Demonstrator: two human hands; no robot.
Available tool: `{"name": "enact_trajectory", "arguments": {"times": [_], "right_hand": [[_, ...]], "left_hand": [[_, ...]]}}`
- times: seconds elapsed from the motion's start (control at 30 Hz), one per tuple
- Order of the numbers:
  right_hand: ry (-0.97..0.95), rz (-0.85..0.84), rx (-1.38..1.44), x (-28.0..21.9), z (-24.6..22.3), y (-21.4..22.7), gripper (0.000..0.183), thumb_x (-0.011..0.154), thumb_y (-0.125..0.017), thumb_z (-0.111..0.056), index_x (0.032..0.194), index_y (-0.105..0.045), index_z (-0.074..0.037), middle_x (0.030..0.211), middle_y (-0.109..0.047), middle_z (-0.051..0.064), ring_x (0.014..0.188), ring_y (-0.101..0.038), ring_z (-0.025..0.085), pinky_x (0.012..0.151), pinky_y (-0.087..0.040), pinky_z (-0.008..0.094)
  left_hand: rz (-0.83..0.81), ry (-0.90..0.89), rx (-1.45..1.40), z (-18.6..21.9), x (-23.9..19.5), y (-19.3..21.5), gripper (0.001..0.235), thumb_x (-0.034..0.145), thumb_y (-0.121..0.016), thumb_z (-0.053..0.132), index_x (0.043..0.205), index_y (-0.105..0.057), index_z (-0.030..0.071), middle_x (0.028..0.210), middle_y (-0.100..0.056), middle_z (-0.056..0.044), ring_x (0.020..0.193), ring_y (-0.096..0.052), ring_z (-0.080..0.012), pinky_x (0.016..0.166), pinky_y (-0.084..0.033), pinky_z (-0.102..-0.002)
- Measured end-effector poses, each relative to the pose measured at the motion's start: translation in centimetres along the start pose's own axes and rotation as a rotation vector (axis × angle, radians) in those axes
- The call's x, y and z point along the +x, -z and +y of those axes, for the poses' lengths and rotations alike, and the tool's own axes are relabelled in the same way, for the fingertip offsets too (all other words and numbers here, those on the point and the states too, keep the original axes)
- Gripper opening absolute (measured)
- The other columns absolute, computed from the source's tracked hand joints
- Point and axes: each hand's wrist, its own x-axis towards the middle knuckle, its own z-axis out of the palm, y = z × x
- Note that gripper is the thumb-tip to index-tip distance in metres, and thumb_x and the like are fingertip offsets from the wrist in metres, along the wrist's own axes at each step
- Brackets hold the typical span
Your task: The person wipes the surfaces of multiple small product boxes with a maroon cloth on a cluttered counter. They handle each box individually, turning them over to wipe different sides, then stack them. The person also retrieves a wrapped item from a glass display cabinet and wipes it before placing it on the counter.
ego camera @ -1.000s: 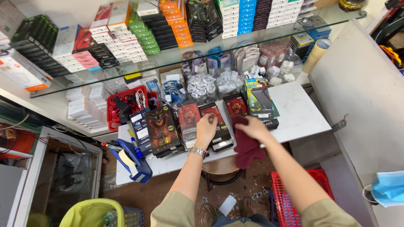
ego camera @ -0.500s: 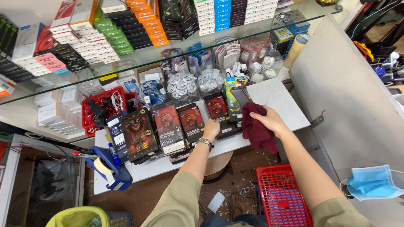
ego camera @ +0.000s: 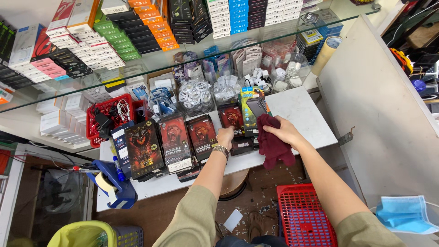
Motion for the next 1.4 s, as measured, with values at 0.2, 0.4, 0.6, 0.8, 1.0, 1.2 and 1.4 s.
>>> {"name": "enact_trajectory", "arguments": {"times": [0.2, 0.4, 0.6, 0.8, 1.0, 1.2, 1.4], "right_hand": [[-0.007, -0.015, -0.011, -0.6, -0.4, 0.3, 0.079, 0.079, -0.078, -0.043, 0.142, -0.053, -0.001, 0.132, -0.067, 0.018, 0.118, -0.067, 0.027, 0.098, -0.052, 0.037], [0.011, 0.030, 0.215, -3.0, -3.8, 0.4, 0.065, 0.085, -0.075, -0.042, 0.133, -0.066, 0.001, 0.119, -0.073, 0.022, 0.106, -0.070, 0.033, 0.091, -0.055, 0.042], [0.732, 0.173, -0.077, -3.6, -7.4, -8.6, 0.051, 0.092, -0.079, -0.035, 0.130, -0.071, -0.003, 0.128, -0.065, 0.027, 0.112, -0.061, 0.035, 0.094, -0.050, 0.043], [0.460, 0.321, 0.179, -0.7, -8.7, -10.4, 0.037, 0.091, -0.073, -0.027, 0.120, -0.072, -0.004, 0.108, -0.075, 0.012, 0.096, -0.069, 0.019, 0.085, -0.055, 0.034], [0.244, 0.156, 0.984, -1.9, -10.3, -6.5, 0.037, 0.098, -0.067, -0.028, 0.126, -0.067, -0.004, 0.110, -0.073, 0.004, 0.096, -0.069, 0.016, 0.084, -0.057, 0.032], [0.162, 0.115, 1.042, -4.8, -12.8, -5.9, 0.041, 0.096, -0.066, -0.032, 0.128, -0.065, -0.007, 0.111, -0.072, 0.002, 0.098, -0.069, 0.015, 0.084, -0.058, 0.033], [0.730, -0.028, -0.256, -5.9, -14.0, -9.5, 0.047, 0.094, -0.067, -0.031, 0.138, -0.064, -0.014, 0.138, -0.065, 0.011, 0.129, -0.060, 0.032, 0.107, -0.047, 0.041]], "left_hand": [[0.059, -0.242, 0.394, 1.9, -3.6, 1.6, 0.051, 0.089, -0.078, 0.027, 0.124, -0.062, -0.007, 0.122, -0.068, -0.031, 0.117, -0.065, -0.0421, 0.103, -0.051, -0.044], [0.030, -0.303, 0.056, 2.4, -2.7, 8.4, 0.043, 0.081, -0.082, 0.018, 0.116, -0.065, -0.001, 0.108, -0.075, -0.019, 0.098, -0.074, -0.0279, 0.085, -0.058, -0.040], [-0.353, -0.176, -0.578, 2.5, -2.2, 11.1, 0.027, 0.097, -0.071, 0.015, 0.114, -0.070, -0.006, 0.094, -0.067, -0.015, 0.075, -0.067, -0.0252, 0.064, -0.062, -0.042], [-0.456, -0.095, -0.815, 4.0, -4.9, 15.2, 0.026, 0.095, -0.069, 0.010, 0.114, -0.065, -0.007, 0.106, -0.073, -0.019, 0.095, -0.073, -0.0321, 0.079, -0.065, -0.045], [-0.708, 0.189, -1.344, 4.6, -6.5, 19.4, 0.032, 0.097, -0.062, 0.007, 0.122, -0.056, -0.012, 0.125, -0.060, -0.031, 0.119, -0.062, -0.0501, 0.093, -0.056, -0.051], [-0.714, 0.145, -1.176, 4.9, -7.0, 20.7, 0.032, 0.102, -0.062, 0.010, 0.125, -0.054, -0.012, 0.127, -0.063, -0.031, 0.116, -0.067, -0.0427, 0.095, -0.056, -0.046], [-0.572, -0.435, -0.397, 5.4, -8.8, 19.8, 0.042, 0.096, -0.066, 0.011, 0.134, -0.061, -0.004, 0.119, -0.071, -0.015, 0.099, -0.069, -0.0215, 0.079, -0.060, -0.034]]}}
